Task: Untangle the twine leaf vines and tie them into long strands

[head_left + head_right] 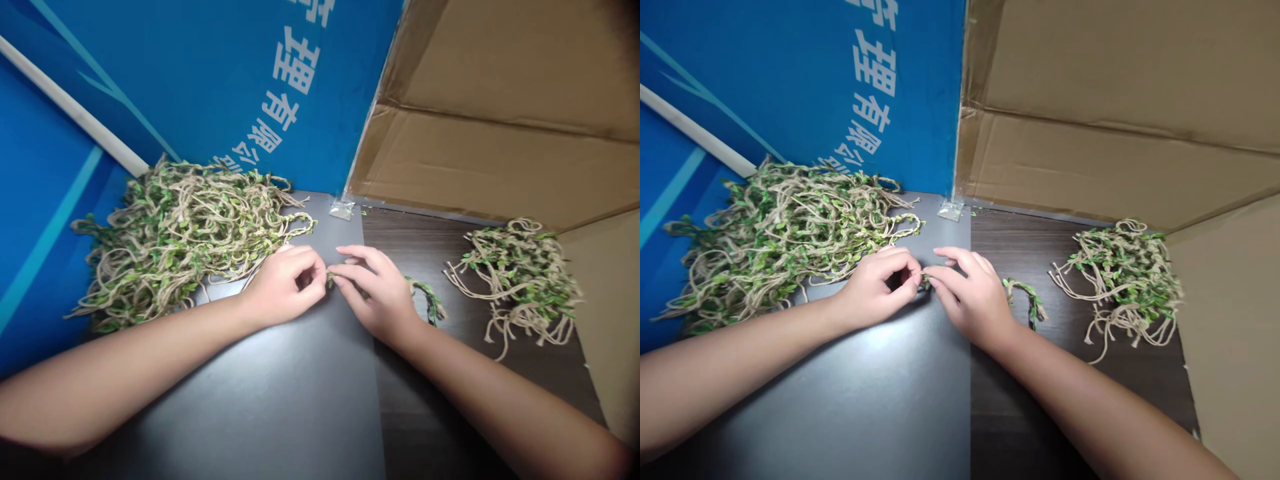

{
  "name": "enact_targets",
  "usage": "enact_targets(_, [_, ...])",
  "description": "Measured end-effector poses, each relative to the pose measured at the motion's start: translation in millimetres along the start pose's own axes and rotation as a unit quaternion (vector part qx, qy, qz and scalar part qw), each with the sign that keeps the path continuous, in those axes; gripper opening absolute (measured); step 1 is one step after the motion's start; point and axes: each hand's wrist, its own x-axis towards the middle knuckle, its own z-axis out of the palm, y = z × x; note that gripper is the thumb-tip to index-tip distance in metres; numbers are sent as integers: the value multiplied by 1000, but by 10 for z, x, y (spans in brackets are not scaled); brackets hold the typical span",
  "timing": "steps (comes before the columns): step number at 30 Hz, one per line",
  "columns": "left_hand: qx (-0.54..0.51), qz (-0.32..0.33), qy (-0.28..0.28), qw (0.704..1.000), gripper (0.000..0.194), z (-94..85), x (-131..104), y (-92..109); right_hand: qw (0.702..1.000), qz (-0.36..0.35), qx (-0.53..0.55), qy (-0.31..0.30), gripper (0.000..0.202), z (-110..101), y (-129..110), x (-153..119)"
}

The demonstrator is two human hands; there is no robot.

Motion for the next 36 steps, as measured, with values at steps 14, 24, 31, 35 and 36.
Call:
enact_targets(14, [-9, -1, 6, 1000, 8, 2, -3, 14, 986, 92, 136, 33, 7, -21, 15, 45])
enact_targets(24, [-18, -6, 7, 1000, 9, 0, 19, 6, 977, 146, 148, 41, 8, 3, 18, -2])
enact_targets(31, [-14, -5, -1, 1000, 10, -7, 11, 23, 996, 24, 78, -36, 18, -6, 3, 16])
enact_targets(35, [-9, -1, 2, 1000, 10, -7, 10, 9, 993, 43, 110, -27, 3, -6, 5, 26])
enact_targets(36, [-6, -1, 3, 1000, 10, -6, 11, 7, 992, 41, 120, -27, 3, -9, 2, 29])
